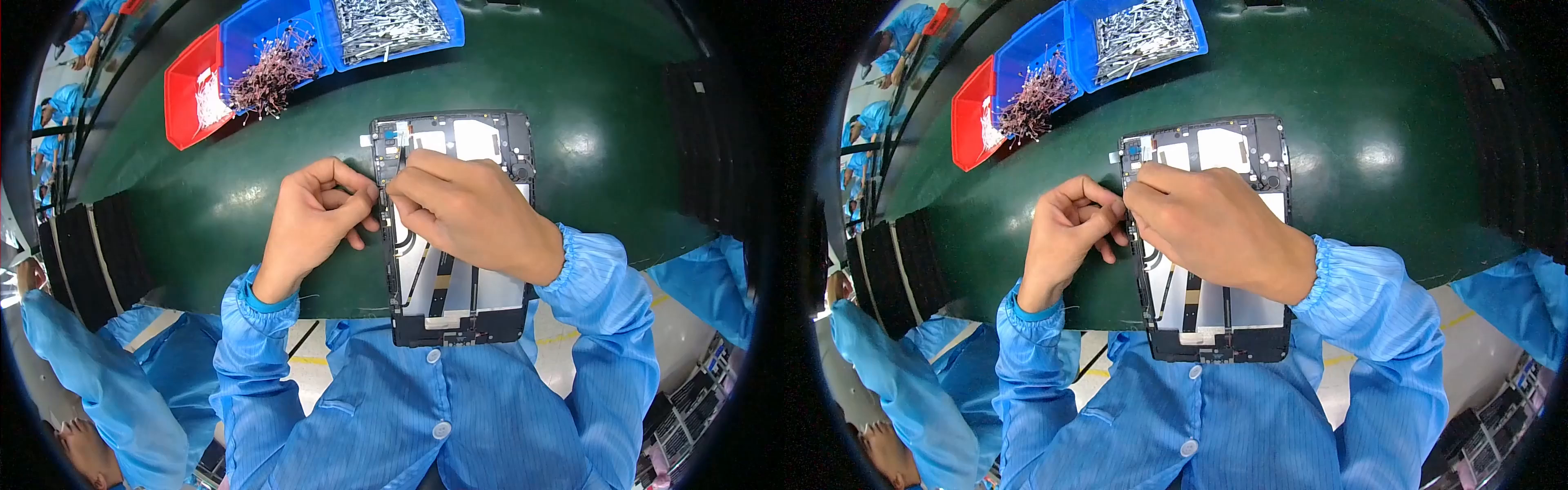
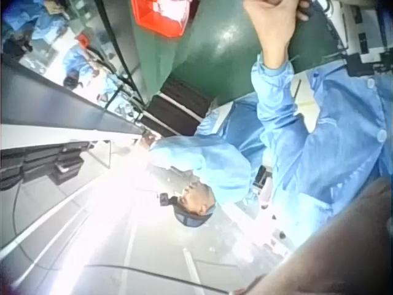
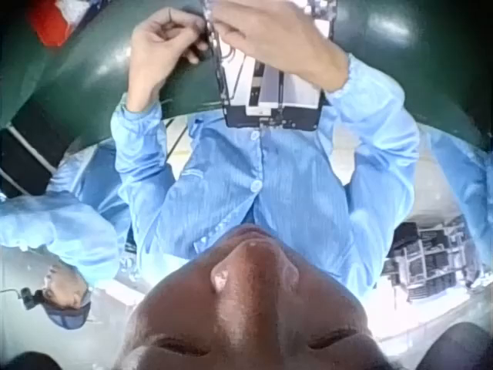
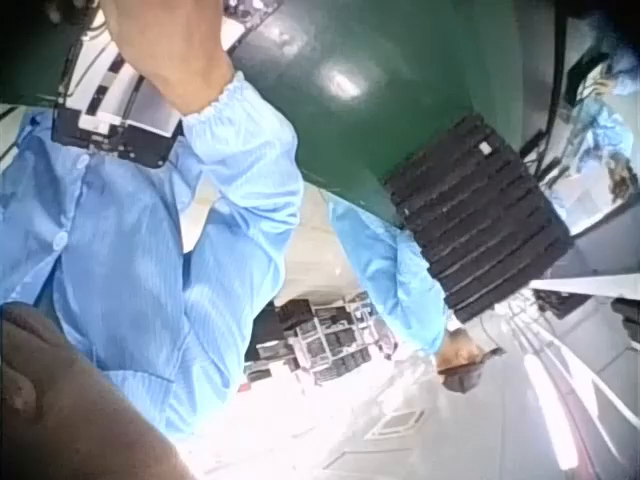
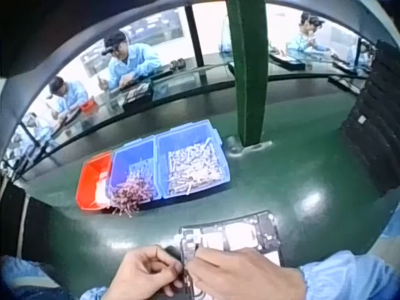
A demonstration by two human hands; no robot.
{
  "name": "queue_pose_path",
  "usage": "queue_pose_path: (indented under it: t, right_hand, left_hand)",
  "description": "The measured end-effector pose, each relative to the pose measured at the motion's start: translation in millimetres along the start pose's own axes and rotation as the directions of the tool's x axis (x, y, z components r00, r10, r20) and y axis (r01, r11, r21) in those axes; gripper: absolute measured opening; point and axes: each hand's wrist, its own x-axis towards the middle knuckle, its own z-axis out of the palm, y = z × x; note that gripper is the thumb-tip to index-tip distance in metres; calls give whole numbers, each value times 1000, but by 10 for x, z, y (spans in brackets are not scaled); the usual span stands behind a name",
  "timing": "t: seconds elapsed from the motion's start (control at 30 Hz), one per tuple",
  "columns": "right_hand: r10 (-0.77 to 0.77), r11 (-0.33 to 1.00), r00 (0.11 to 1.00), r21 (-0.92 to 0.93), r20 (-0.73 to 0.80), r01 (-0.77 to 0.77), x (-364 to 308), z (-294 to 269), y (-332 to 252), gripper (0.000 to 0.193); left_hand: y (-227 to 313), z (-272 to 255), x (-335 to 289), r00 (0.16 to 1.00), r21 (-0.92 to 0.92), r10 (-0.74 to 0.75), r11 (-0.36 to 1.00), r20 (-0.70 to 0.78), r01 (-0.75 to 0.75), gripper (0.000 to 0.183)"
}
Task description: The person assembles a tablet device by hand, attaching internal small components and ribbon cables to a tablet chassis, then securing them within a plastic frame.
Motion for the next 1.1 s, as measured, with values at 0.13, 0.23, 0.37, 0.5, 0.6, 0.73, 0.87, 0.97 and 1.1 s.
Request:
queue_pose_path:
  t: [0.13, 0.23, 0.37, 0.5, 0.6, 0.73, 0.87, 0.97, 1.1]
  right_hand:
    - [-4, 998, 1000, 58, -29, 6, -8, 7, 18, 11]
    - [46, 994, 995, 101, -85, -38, -18, 8, -34, 11]
    - [223, 971, 972, 105, -79, -215, 3, -46, -85, 9]
    - [204, 978, 974, 56, -98, -200, 34, -28, -81, 10]
    - [194, 980, 975, 55, -108, -189, 64, -43, -86, 11]
    - [254, 964, 967, 80, -18, -252, 192, -199, -117, 8]
    - [134, 985, 971, -82, -196, -152, 595, -473, 59, 9]
    - [-83, 935, 975, -355, -208, 4, 768, -493, 172, 11]
    - [-127, 858, 990, -508, -66, 76, 850, -402, 258, 11]
  left_hand:
    - [25, 18, 8, 1000, -12, -23, 1000, 1, 23, 7]
    - [20, 33, 2, 1000, -2, -29, 1000, -10, 29, 8]
    - [9, 11, 17, 1000, -3, -5, 1000, 1, 5, 11]
    - [77, 24, 28, 1000, -3, -21, 1000, 11, 21, 13]
    - [95, 36, 62, 1000, 42, -16, 999, 6, 15, 16]
    - [68, 17, 106, 999, 62, 9, 998, 44, -12, 17]
    - [68, 32, 116, 997, 99, 26, 994, 76, -34, 13]
    - [72, -12, 82, 994, 82, 51, 995, 99, -60, 16]
    - [15, -86, 47, 992, -51, 89, 995, 89, -85, 21]
